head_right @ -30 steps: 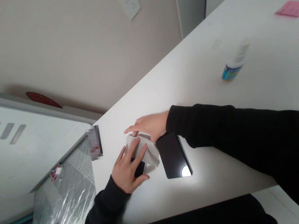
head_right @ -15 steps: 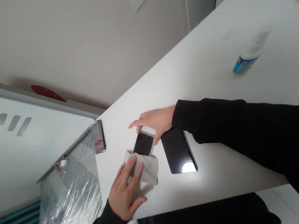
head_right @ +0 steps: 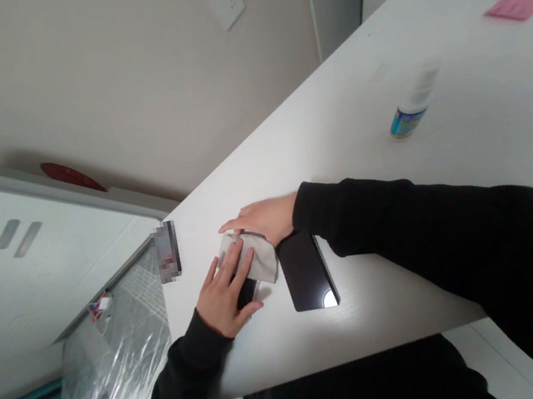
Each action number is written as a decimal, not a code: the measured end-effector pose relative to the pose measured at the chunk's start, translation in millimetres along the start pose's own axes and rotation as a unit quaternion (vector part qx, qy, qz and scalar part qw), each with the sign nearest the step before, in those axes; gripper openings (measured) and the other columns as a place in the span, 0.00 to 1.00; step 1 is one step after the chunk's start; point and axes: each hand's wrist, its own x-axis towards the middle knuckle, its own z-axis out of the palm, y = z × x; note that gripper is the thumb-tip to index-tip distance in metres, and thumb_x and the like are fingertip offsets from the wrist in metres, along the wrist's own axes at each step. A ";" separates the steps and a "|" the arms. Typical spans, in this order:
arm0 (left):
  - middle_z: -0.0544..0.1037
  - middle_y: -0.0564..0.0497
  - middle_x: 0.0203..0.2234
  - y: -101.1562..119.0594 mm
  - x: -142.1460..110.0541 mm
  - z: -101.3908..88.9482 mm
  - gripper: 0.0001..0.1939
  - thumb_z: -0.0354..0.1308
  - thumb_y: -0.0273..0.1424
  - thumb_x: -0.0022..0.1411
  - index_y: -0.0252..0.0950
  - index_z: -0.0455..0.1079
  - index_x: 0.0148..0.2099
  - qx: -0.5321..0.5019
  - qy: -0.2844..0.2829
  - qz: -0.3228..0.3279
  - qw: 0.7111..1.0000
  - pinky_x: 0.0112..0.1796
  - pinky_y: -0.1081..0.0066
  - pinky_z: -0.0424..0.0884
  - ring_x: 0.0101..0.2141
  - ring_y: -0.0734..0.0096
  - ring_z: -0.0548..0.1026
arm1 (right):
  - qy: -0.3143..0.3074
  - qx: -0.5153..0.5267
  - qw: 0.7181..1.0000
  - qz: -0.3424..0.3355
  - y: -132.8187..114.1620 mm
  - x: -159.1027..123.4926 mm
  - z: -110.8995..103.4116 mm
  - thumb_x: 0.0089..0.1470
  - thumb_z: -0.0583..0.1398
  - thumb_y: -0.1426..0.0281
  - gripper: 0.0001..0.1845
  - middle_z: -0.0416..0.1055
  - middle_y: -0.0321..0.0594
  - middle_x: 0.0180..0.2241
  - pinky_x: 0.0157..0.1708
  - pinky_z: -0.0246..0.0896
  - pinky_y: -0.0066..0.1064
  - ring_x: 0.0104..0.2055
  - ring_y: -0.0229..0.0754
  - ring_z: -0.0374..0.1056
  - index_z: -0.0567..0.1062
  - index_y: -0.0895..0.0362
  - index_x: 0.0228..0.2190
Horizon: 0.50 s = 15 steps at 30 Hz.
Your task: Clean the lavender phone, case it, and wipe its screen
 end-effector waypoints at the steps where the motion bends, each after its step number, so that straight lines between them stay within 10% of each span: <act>1: 0.53 0.31 0.73 2.8 -5.5 -1.4 0.50 0.35 0.64 0.68 0.32 0.44 0.77 -0.001 0.002 -0.005 1.000 0.65 0.49 0.55 0.70 0.44 0.58 | -0.001 0.006 1.000 0.001 0.1 -0.7 -0.1 0.53 0.69 0.68 0.46 0.74 0.50 0.58 0.59 0.60 0.43 0.56 0.54 0.68 0.58 0.60 0.68; 10: 0.53 0.31 0.73 35.0 -105.1 10.5 0.49 0.36 0.62 0.69 0.29 0.44 0.77 -0.021 -0.002 -0.036 0.999 0.64 0.53 0.58 0.71 0.44 0.57 | -0.021 0.026 0.999 -0.032 5.6 -5.0 0.7 0.56 0.69 0.59 0.45 0.71 0.50 0.60 0.64 0.54 0.46 0.60 0.55 0.63 0.61 0.59 0.68; 15: 0.50 0.30 0.74 30.7 -99.4 17.5 0.52 0.35 0.64 0.67 0.29 0.43 0.77 -0.023 -0.002 0.000 1.000 0.65 0.50 0.56 0.72 0.42 0.53 | -0.034 -0.017 0.998 -0.039 3.9 -2.8 -0.2 0.57 0.69 0.56 0.34 0.71 0.52 0.55 0.60 0.57 0.46 0.56 0.54 0.64 0.73 0.59 0.60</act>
